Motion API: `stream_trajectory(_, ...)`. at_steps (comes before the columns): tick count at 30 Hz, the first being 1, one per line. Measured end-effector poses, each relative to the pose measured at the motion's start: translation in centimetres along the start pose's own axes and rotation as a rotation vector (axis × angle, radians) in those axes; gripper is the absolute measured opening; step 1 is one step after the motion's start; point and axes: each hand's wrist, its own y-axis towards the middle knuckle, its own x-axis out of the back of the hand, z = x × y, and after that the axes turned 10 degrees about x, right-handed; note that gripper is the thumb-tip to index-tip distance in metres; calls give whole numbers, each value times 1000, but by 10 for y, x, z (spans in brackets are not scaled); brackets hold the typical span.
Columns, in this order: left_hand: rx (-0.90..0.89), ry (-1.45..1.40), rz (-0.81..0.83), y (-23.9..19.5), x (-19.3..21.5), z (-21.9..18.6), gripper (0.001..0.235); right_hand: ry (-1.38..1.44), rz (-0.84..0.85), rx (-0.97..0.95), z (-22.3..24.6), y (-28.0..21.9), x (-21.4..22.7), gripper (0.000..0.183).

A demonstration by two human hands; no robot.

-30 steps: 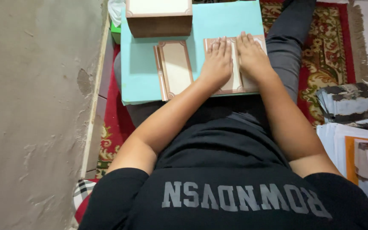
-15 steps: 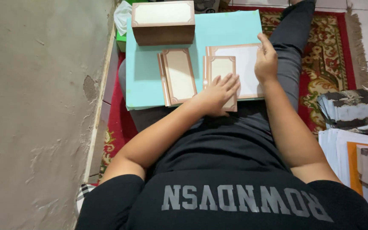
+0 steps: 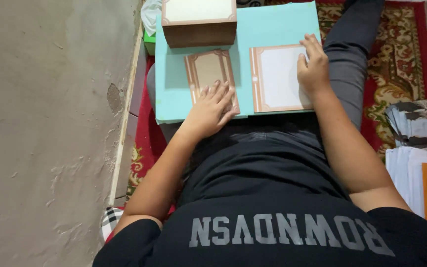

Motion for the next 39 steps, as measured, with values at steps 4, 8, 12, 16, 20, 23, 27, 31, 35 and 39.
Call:
stream_trajectory(4, -4, -34, -64, 8, 3, -9, 70, -7, 42, 108, 34, 0, 26, 34)
stream_trajectory(8, -96, -65, -215, 41, -4, -32, 48, -245, 172, 165, 55, -16, 51, 39)
stream_trajectory(12, -196, -123, -320, 104, -53, -62, 49, -459, 57, 26, 23, -60, 42, 39)
stream_trajectory(16, -168, -63, -294, 141, -85, -77, 56, -598, 80, -144, 35, -70, 49, 48)
stream_trajectory(20, -79, -36, -175, 119, -73, -95, 64, -594, 116, -277, 39, -72, 48, 65)
stream_trajectory(23, -73, -40, -187, 122, -78, -91, 66, -585, 109, -262, 28, -76, 44, 58)
stream_trajectory(27, -83, -58, -224, 122, -78, -87, 70, -568, 89, -252, 18, -76, 41, 53)
stream_trajectory(31, -96, -58, -239, 120, -76, -86, 74, -438, 57, -289, -5, -78, 37, 40)
stream_trajectory(35, -127, -59, -147, 110, -56, -89, 107, -204, -57, -357, -33, -85, 36, 29)
stream_trajectory(39, -152, -55, -109, 111, -56, -84, 114, -110, -61, -451, -46, -96, 33, 25)
